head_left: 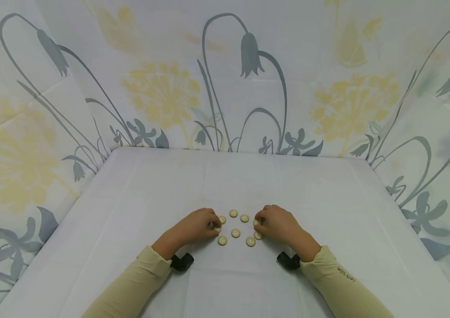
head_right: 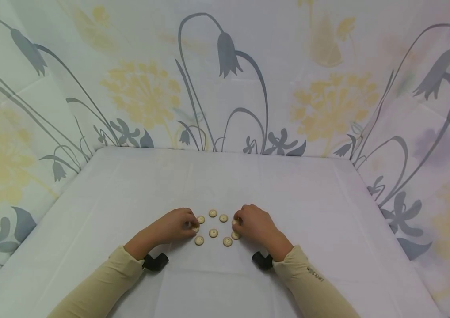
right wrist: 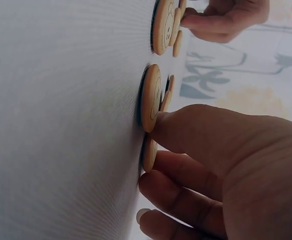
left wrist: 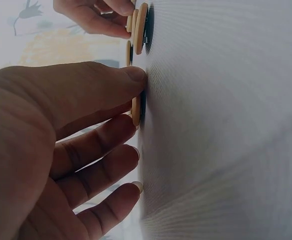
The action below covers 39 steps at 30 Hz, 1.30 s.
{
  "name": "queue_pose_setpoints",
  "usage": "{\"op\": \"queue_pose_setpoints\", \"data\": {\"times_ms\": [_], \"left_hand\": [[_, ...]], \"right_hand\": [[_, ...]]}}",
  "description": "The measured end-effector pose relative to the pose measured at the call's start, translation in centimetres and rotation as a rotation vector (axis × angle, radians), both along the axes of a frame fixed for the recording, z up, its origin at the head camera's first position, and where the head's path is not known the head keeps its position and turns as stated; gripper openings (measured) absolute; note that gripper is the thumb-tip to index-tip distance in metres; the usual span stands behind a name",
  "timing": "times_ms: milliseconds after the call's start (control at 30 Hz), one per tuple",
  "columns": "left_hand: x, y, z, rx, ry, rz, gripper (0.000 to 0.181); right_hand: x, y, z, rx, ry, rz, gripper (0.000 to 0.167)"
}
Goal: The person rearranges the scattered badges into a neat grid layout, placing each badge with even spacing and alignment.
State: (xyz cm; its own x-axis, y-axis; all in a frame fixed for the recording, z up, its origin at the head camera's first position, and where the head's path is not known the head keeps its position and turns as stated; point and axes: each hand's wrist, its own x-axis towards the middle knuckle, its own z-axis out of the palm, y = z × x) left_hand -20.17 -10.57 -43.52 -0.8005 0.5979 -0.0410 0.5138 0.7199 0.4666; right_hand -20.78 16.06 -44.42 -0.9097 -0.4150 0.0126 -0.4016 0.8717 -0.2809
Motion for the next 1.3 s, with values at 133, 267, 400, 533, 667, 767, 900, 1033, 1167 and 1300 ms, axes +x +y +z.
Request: {"op": "queue_pose_setpoints", "data": {"times_ms": [133,267,400,533,667,767,900,1033,1167,1300], "left_hand": [[-0.1,-0.1,0.0,0.002,0.000,-0.003,0.011],[-0.2,-0.1,-0.2,0.009,-0.009,-0.002,0.012],[-0.2,0.0,-0.2,0.012,-0.025,0.008,0.014],[-0.2,-0.1,-0.2,0.005,-0.039,0.019,0.019],[-0.2,-0.1,-0.3,-0.009,-0.037,0.020,0.020],[-0.2,-0.1,-0.2,-0.007,-0.030,0.015,0.017],[-0.1,0.0,-0.1,-0.001,-0.028,0.012,0.015],[-0.1,0.1,-0.1,-0.010,-0.018,0.017,0.014],[0.0,0.1,0.0,-0.015,-0.017,0.021,0.014],[0.1,0.1,0.1,-0.018,-0.024,0.024,0.015]], "right_hand": [[0.0,0.0,0.1,-0.001,0.008,-0.004,0.022],[0.0,0.0,0.1,-0.008,0.016,-0.001,0.022],[0.0,0.1,0.0,-0.020,0.029,0.008,0.020],[0.1,0.1,0.1,-0.034,0.040,0.009,0.021],[0.1,0.2,0.4,-0.046,0.057,0.005,0.022],[0.1,0.2,0.7,-0.039,0.059,-0.003,0.022],[0.1,0.4,1.0,-0.038,0.056,-0.015,0.023],[0.0,0.6,1.4,-0.047,0.053,-0.026,0.023],[-0.3,0.9,1.7,-0.049,0.062,-0.027,0.023],[-0.5,1.4,1.7,-0.056,0.090,-0.024,0.022]]}}
